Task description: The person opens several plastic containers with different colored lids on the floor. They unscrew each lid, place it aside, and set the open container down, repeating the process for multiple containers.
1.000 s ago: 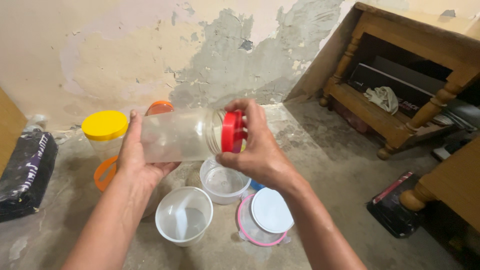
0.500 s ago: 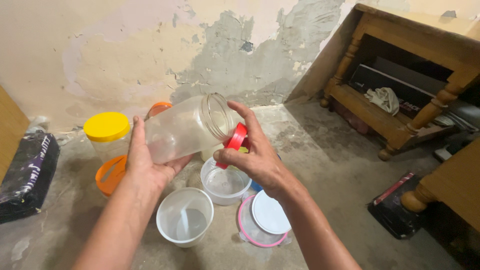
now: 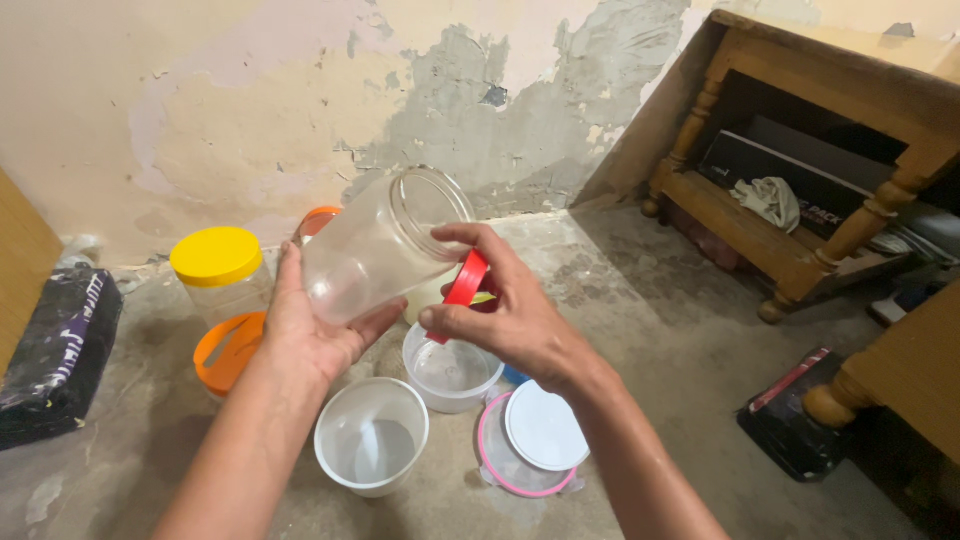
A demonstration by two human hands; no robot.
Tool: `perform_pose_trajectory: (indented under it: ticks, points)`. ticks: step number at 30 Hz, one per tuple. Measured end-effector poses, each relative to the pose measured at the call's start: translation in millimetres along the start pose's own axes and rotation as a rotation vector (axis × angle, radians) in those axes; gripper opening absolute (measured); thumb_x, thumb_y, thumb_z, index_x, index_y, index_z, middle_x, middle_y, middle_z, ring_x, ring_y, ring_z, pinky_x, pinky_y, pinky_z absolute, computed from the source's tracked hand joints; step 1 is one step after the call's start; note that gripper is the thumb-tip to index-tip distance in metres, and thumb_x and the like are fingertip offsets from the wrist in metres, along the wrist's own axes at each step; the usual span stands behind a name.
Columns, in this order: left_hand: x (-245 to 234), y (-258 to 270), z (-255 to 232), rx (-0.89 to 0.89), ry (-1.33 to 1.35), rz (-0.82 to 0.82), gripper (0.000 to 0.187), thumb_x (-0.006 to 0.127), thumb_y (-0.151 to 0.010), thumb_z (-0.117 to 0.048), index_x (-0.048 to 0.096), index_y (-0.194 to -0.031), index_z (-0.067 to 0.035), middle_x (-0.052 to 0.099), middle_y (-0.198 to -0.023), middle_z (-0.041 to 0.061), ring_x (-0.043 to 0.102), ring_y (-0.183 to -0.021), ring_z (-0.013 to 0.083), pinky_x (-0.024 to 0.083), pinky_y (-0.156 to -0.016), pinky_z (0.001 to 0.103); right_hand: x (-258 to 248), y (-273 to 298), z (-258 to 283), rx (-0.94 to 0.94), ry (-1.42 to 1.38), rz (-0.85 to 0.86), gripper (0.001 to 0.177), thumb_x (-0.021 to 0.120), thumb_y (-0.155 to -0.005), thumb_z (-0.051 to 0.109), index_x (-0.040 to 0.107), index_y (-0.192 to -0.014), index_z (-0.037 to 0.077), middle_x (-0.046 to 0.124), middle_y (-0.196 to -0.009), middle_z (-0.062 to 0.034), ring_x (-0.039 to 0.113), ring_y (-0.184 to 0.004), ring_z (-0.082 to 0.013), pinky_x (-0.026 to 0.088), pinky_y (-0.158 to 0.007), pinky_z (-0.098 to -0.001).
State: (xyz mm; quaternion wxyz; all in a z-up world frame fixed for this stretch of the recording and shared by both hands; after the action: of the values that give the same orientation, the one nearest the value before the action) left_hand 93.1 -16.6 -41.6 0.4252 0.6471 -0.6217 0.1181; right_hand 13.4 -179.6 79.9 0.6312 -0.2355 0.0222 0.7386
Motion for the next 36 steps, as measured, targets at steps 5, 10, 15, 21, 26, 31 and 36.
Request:
perform_pose_trajectory:
  ticks: [5,10,15,21,26,31,36]
  points:
    - [-11,-25,10,-0.017,-0.075,0.021,0.062,0.027,-0.099,-0.06,0.052,-0.143,-0.025,0.062,-0.141,0.007,0.057,-0.133,0.0341,0.041,-0.106,0.061,-7,-2,-1,-0.024,0.063,-0.112,0.068,0.087,-0.073,0.038,0.059,-0.126,0.006,0.064,-0.12,-0.0102,0.074,-0.098,-0.0183,0.062,-0.083,-0.0325]
    - [-29,-59,20,-0.018,-0.126,0.003,0.05,0.036,-0.104,-0.045,0.05,-0.144,-0.018,0.063,-0.142,0.011,0.058,-0.133,0.0321,0.036,-0.115,0.059,-15,-2,-6,0.003,0.008,-0.201,0.053,0.088,-0.072,0.036,0.06,-0.102,0.003,0.067,-0.09,-0.0069,0.072,-0.081,-0.0144,0.06,-0.069,-0.0297]
    - [-19,-48,16,0.012,-0.222,0.035,0.048,0.043,-0.101,-0.044,0.053,-0.142,-0.021,0.066,-0.137,0.01,0.062,-0.126,0.0303,0.041,-0.104,0.055,-22,0,-5,0.023,0.11,-0.287,0.05,0.09,-0.069,0.037,0.06,-0.091,0.004,0.063,-0.082,-0.0034,0.07,-0.073,-0.0118,0.058,-0.062,-0.0284]
    - [11,1,5,0.048,-0.391,0.05,0.064,0.07,-0.074,-0.056,0.057,-0.133,-0.034,0.063,-0.128,0.002,0.059,-0.117,0.025,0.048,-0.087,0.052,-23,-1,-3,0.025,0.168,-0.361,0.052,0.09,-0.066,0.041,0.06,-0.085,0.003,0.063,-0.08,-0.0062,0.069,-0.07,-0.0138,0.058,-0.06,-0.0304]
    - [21,11,7,0.003,-0.328,0.054,0.076,0.076,-0.072,-0.054,0.053,-0.141,-0.033,0.052,-0.133,0.02,0.054,-0.115,0.0392,0.05,-0.094,0.057,-22,0,1,0.012,0.255,-0.396,0.057,0.091,-0.065,0.043,0.06,-0.089,0.001,0.061,-0.091,-0.0095,0.069,-0.074,-0.0168,0.06,-0.063,-0.0328]
    - [23,10,5,0.0,-0.183,0.114,0.085,0.08,-0.073,-0.047,0.046,-0.147,-0.024,0.052,-0.14,0.028,0.059,-0.119,0.0424,0.056,-0.092,0.048,-13,0,2,-0.005,0.305,-0.386,0.057,0.091,-0.064,0.044,0.062,-0.091,0.003,0.059,-0.095,-0.01,0.07,-0.077,-0.0187,0.06,-0.065,-0.0338]
    - [9,14,-6,0.041,-0.3,-0.017,0.077,0.068,-0.08,-0.053,0.045,-0.15,-0.031,0.034,-0.151,0.008,0.056,-0.125,0.0453,0.055,-0.094,0.047,2,-4,3,-0.025,0.301,-0.35,0.059,0.091,-0.063,0.045,0.064,-0.095,0.004,0.058,-0.097,-0.01,0.067,-0.081,-0.0204,0.059,-0.066,-0.0363]
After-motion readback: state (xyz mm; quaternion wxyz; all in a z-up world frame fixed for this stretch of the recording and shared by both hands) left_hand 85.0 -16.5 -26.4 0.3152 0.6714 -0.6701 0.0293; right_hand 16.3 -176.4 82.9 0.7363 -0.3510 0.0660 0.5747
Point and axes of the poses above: each hand's wrist, its own y-axis away from the middle knuckle, its own x-axis out of the palm, z = x × y, the point moved 10 cm from there along -y, towards the middle knuckle
